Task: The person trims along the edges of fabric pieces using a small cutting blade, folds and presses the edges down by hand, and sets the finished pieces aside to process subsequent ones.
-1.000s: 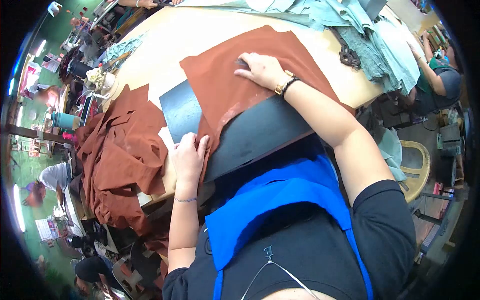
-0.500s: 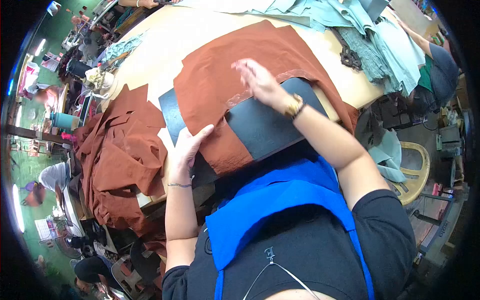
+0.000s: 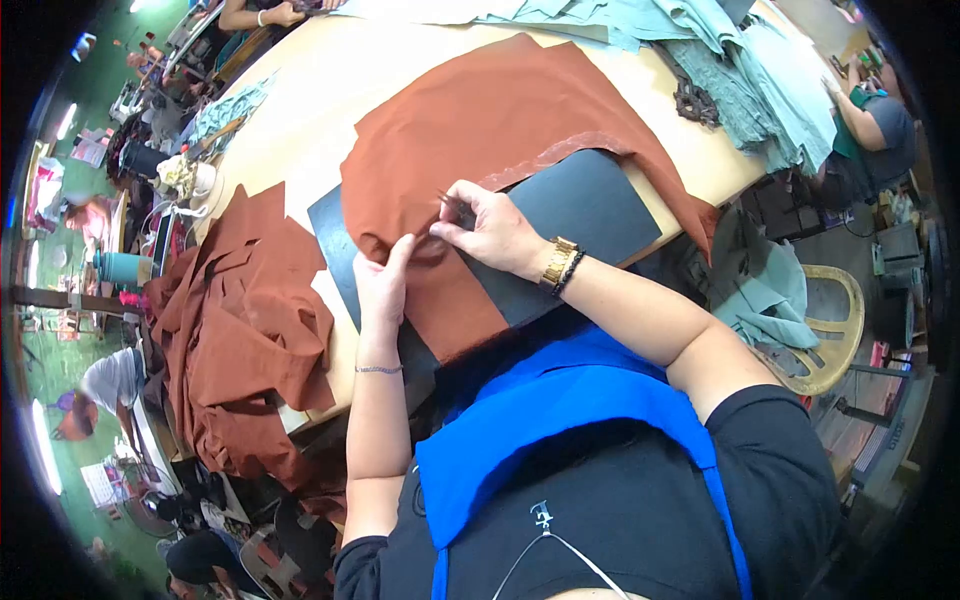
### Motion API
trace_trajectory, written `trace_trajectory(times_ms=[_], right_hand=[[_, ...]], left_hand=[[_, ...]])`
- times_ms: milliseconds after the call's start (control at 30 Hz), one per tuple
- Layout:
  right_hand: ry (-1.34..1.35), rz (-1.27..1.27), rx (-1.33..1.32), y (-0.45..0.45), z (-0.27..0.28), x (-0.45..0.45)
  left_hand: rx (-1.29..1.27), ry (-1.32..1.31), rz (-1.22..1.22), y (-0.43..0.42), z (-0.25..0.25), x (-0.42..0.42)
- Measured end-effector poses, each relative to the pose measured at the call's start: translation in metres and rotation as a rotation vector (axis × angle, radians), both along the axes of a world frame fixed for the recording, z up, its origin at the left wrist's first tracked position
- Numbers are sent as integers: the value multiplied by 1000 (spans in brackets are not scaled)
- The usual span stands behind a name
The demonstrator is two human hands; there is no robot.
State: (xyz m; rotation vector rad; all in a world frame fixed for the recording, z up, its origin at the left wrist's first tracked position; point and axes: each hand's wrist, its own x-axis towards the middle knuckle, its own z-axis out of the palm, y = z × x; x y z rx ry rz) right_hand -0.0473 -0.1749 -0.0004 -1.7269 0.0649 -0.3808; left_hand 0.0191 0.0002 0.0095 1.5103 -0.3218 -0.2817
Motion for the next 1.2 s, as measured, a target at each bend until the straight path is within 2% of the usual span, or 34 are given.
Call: trace_trajectory(times_ms=[33,133,200,300,400,433,533,667,800,1100,1200], right_hand=[[68,31,-49,-2,6,-4],[23,60,-19,-1,1,-5],[-10,77,35,-1,-4,-4],[-65,58,97,1,-8,-3],[136,94,203,-3,8,-7],[182,105,343,1,18,-11],[360,301,653,-2,20,-21],[622,414,713,5,27,-24],[675,493,994,0,17,-18],[630,480,1142,5,14,-9],[630,458,1114,5,14,-9]], left_hand=[[-52,90,23,4,-5,4],[-224,139,98,2,-4,13],[-351,278,151,6,-6,19],[-233,228,86,10,-9,17],[-197,167,-23,9,3,7],[-192,132,-68,9,3,6],[-209,304,-94,17,-3,13],[-326,314,-92,21,-5,18],[-317,285,-80,19,-1,13],[-319,258,-70,18,0,11],[-322,280,-77,18,-1,11]])
